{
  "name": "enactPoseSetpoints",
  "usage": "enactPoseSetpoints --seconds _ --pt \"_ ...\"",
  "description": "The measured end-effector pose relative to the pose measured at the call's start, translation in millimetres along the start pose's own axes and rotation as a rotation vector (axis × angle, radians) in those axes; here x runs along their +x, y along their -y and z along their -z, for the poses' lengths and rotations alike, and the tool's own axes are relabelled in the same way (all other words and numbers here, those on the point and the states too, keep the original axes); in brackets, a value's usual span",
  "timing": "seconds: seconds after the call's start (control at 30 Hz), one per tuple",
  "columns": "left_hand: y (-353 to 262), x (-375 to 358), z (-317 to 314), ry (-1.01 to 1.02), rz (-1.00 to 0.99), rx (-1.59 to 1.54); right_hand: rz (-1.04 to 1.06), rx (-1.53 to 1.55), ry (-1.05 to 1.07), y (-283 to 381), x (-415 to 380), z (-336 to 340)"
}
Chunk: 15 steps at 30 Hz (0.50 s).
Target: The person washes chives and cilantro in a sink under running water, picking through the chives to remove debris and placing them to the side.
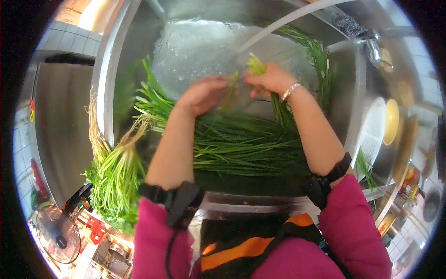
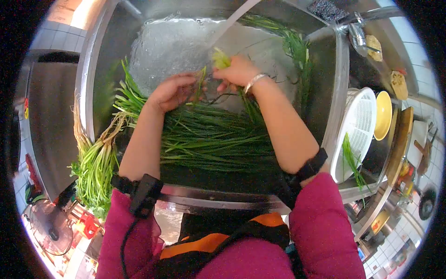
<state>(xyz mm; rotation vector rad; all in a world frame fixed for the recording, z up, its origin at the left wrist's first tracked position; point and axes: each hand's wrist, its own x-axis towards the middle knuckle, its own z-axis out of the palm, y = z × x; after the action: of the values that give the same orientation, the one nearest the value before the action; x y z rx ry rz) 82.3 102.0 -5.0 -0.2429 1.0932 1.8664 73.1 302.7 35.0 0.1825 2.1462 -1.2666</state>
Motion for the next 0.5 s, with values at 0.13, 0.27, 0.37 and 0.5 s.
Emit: enactPoseSetpoints --seconds 0.13,0.27,0.37,0.5 --pt "-3 -4 -1 -0.014 -0.026 0.017 -0.020 -0.537 -0.413 -23 20 28" --pt "-2 -2 1 0.041 -0.028 -0.006 0.024 -0.186 -0.491 10 -17 31" --pt "0 0 1 0.040 -0.036 0.002 0.100 -0.177 -0.337 20 -9 5" --pt "5 0 -1 -0.016 -0.032 -0.022 -0.027 0.026 -0.121 6 14 -25"
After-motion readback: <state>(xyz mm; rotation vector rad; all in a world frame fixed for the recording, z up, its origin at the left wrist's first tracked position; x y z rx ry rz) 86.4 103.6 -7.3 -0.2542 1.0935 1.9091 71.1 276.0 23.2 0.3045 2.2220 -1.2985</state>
